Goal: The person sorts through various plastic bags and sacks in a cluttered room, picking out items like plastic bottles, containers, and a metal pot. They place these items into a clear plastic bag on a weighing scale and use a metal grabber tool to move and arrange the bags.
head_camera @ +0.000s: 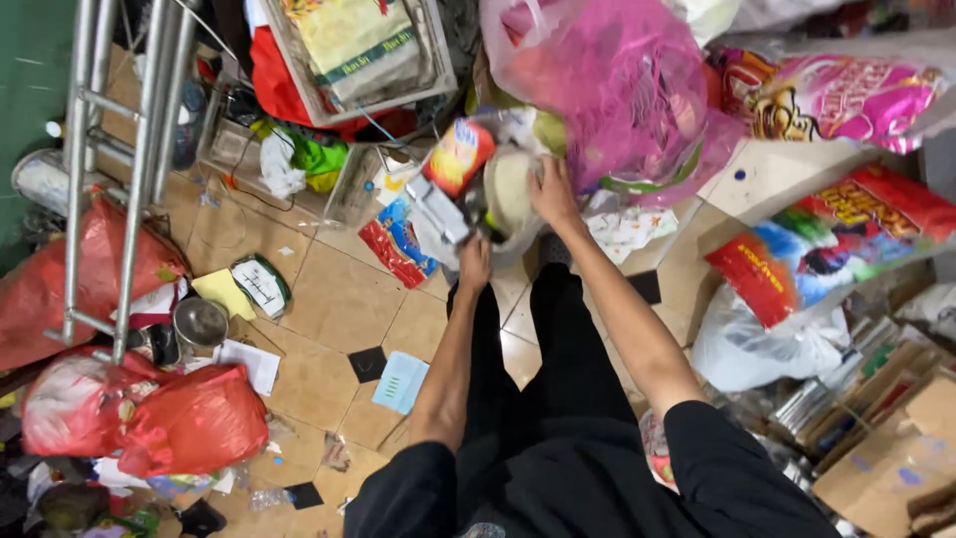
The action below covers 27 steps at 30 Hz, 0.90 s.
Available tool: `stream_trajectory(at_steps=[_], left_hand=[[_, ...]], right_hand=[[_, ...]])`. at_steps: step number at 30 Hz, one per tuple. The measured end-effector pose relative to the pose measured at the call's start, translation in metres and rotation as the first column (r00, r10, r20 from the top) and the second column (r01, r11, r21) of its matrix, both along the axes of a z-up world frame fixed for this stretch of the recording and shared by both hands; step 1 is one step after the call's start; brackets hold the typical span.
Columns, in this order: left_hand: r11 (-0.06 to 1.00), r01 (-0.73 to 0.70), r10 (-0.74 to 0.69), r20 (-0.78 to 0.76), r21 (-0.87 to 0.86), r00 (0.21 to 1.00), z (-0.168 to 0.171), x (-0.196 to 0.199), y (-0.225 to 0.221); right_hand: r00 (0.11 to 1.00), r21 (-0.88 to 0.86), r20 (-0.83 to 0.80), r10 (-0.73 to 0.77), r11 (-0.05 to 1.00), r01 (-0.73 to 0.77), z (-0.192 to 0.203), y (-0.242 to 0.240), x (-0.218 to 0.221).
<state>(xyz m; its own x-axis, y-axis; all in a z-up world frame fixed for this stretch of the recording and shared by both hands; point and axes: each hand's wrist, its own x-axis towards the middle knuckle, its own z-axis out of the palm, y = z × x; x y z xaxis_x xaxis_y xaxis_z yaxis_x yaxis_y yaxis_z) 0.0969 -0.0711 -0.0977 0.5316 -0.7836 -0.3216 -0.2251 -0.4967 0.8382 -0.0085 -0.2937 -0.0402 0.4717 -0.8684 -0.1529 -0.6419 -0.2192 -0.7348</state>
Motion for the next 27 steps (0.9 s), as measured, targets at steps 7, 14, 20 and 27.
stream_trajectory(at_steps=[7, 14, 20, 27], left_hand=[[0.983, 0.147, -0.164, 0.169, 0.111, 0.972, 0.041, -0.009, -0.061], [0.960, 0.060, -0.080, 0.064, 0.272, 0.995, 0.039, -0.020, -0.048], [0.975, -0.017, 0.006, 0.052, 0.221, 0.999, 0.032, -0.027, -0.004], [0.983, 0.117, -0.135, 0.130, 0.138, 0.982, 0.055, -0.064, 0.020]], right_hand=[[0.992, -0.059, -0.086, 0.096, 0.993, -0.101, -0.025, 0.053, -0.049], [0.992, 0.206, -0.063, 0.108, 0.974, -0.093, -0.036, 0.069, -0.055], [0.995, 0.223, 0.038, 0.093, 0.970, -0.099, -0.001, 0.082, -0.068], [0.992, 0.111, 0.022, 0.121, 0.986, -0.122, 0.074, 0.096, -0.109]])
